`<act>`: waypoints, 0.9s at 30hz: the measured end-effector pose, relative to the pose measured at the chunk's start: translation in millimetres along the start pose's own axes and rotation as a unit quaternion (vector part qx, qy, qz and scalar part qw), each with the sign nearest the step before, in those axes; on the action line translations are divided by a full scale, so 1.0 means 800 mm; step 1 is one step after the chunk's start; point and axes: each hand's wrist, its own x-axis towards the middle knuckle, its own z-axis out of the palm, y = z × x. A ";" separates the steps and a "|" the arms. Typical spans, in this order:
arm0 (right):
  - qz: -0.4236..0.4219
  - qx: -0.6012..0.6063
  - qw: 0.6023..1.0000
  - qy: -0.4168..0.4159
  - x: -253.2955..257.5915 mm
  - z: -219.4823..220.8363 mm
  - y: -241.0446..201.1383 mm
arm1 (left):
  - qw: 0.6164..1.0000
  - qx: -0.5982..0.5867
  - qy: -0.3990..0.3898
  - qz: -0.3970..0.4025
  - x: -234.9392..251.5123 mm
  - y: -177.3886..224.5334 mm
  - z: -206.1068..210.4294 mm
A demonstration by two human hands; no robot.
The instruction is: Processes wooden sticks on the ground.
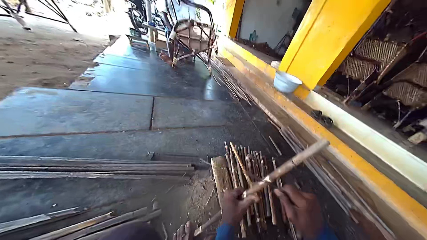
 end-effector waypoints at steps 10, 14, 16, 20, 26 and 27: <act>0.006 0.023 1.000 0.011 0.011 -0.012 0.014 | 0.995 0.078 0.032 0.063 0.001 -0.007 0.010; 0.007 0.009 1.000 0.011 0.007 -0.006 0.007 | 0.988 0.085 0.074 0.103 0.013 -0.012 0.006; 0.030 0.028 0.999 0.035 0.010 -0.009 -0.001 | 0.983 0.103 0.108 0.105 -0.001 -0.011 0.012; -0.012 -0.010 1.000 0.015 0.012 -0.003 -0.003 | 0.972 0.145 0.161 0.096 0.000 -0.008 0.011; -0.020 -0.034 0.999 -0.036 -0.006 0.011 -0.001 | 0.977 0.121 0.134 0.114 -0.001 -0.009 0.001; -0.006 0.005 1.000 0.003 0.010 0.005 -0.005 | 0.977 0.114 0.133 0.124 0.014 -0.007 -0.002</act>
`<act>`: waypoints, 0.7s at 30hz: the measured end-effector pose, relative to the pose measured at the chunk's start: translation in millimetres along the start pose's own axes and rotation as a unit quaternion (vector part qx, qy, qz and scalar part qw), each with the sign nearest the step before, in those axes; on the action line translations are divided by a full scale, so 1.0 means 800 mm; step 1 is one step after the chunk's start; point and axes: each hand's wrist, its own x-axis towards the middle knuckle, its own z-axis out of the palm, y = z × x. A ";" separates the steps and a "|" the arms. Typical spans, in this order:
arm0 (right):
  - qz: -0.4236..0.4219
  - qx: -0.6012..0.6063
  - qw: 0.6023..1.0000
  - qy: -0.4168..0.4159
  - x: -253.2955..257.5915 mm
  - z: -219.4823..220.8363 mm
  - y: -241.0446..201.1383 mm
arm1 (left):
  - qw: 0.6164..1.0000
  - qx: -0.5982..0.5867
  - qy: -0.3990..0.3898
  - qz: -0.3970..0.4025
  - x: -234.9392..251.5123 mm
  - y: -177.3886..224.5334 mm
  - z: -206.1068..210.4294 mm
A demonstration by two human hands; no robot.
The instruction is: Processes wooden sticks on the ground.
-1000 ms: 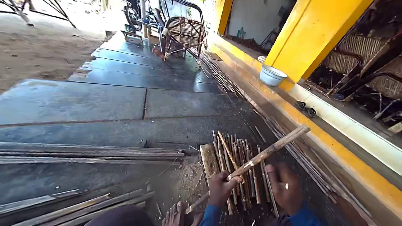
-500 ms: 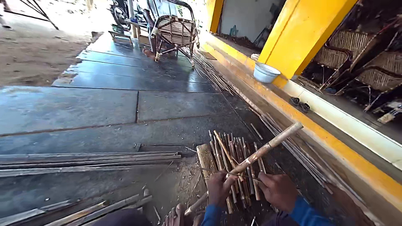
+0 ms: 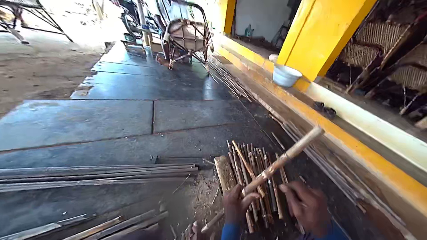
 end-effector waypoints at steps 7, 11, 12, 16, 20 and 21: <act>-0.002 0.019 1.000 0.003 0.016 -0.010 -0.001 | 1.000 0.005 -0.017 0.011 0.001 0.004 0.008; -0.026 -0.054 0.994 -0.091 -0.008 0.007 0.008 | 0.999 0.038 -0.023 -0.025 -0.028 0.025 0.003; -0.027 -0.055 0.994 -0.087 -0.012 0.007 0.009 | 0.999 0.043 -0.018 -0.025 -0.032 0.026 0.003; 0.020 0.027 0.999 -0.030 0.004 -0.003 0.006 | 0.997 0.055 0.026 -0.046 -0.044 0.029 0.016; 0.009 0.002 1.000 -0.023 0.015 -0.003 0.012 | 0.997 0.061 0.033 -0.032 -0.035 0.022 0.017; 0.028 0.036 0.999 0.001 0.021 -0.009 0.010 | 0.996 0.075 0.045 -0.026 -0.034 0.024 0.021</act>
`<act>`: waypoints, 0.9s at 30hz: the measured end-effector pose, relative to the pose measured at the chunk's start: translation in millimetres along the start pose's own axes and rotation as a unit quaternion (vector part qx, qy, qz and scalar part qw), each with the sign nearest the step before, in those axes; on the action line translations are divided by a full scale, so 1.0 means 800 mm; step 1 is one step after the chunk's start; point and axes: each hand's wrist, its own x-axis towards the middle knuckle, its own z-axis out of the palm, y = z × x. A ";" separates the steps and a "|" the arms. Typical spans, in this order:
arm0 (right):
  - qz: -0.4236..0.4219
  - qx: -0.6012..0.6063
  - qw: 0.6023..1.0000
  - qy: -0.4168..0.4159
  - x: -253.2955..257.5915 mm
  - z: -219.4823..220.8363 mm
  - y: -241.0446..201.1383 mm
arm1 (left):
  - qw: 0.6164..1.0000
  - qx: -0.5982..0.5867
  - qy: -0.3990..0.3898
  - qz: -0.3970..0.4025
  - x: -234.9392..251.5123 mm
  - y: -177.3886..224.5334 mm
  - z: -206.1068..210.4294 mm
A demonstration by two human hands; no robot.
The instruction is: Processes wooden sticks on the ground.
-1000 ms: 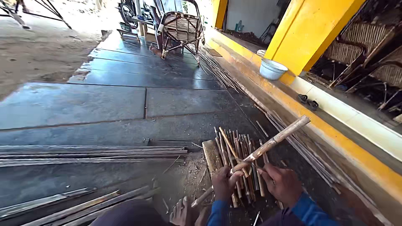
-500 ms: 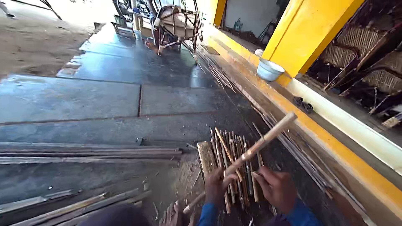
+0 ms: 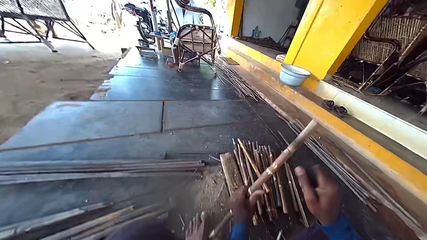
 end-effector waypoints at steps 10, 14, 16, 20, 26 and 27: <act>0.002 -0.055 0.990 -0.132 -0.037 0.004 0.000 | 0.995 -0.008 -0.101 0.007 -0.020 -0.008 -0.016; 0.025 0.058 0.998 -0.022 -0.021 -0.002 0.000 | 0.997 -0.006 -0.079 0.019 -0.013 -0.009 -0.013; -0.002 -0.039 0.994 -0.099 -0.040 0.012 0.002 | 0.997 0.015 -0.074 0.008 -0.022 -0.004 -0.019; 0.023 0.019 0.999 -0.019 -0.024 0.000 -0.004 | 0.997 0.067 0.032 -0.018 -0.009 0.005 -0.011; -0.004 -0.015 0.999 -0.035 -0.024 0.009 -0.007 | 0.997 0.056 0.055 -0.021 -0.010 0.003 -0.012; 0.007 0.010 1.000 -0.019 -0.022 0.005 -0.007 | 0.997 0.053 0.050 -0.022 -0.016 0.005 -0.013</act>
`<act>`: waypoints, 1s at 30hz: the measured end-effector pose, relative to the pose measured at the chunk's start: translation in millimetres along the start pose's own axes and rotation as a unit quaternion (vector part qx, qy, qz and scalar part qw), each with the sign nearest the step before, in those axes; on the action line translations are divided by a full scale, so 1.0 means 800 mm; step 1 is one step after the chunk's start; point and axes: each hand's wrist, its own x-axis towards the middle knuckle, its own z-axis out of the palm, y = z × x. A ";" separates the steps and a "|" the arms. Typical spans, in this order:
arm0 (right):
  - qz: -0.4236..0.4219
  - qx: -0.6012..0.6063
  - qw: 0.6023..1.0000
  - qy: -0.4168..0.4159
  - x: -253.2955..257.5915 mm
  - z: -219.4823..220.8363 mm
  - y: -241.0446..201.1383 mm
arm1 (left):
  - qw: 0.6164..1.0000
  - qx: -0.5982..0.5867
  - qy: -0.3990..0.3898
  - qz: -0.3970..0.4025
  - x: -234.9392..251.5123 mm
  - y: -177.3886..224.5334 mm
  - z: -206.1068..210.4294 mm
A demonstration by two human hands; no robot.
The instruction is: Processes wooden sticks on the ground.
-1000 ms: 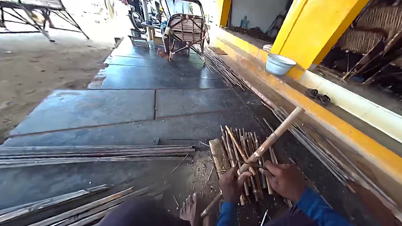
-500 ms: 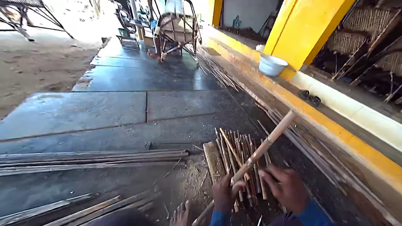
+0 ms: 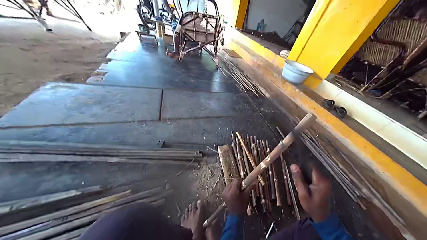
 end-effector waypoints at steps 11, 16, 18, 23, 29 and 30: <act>-0.022 -0.056 0.996 -0.066 -0.016 0.015 0.016 | 0.990 -0.026 -0.131 0.042 0.004 -0.017 -0.007; -0.018 -0.068 0.993 -0.098 -0.018 0.021 0.019 | 0.989 -0.065 -0.125 0.034 0.002 -0.016 -0.006; -0.023 -0.041 0.997 -0.057 -0.012 0.017 0.018 | 0.990 -0.078 -0.105 0.052 0.009 -0.017 -0.001; -0.003 -0.057 0.992 -0.109 -0.021 0.029 0.022 | 0.987 -0.071 -0.137 0.051 0.000 -0.016 -0.006; 0.006 -0.056 0.993 -0.105 -0.015 0.032 0.019 | 0.980 -0.049 -0.187 0.040 0.007 -0.016 -0.007; -0.003 -0.083 0.988 -0.129 -0.022 0.032 0.016 | 0.975 -0.058 -0.209 0.040 0.007 -0.018 -0.010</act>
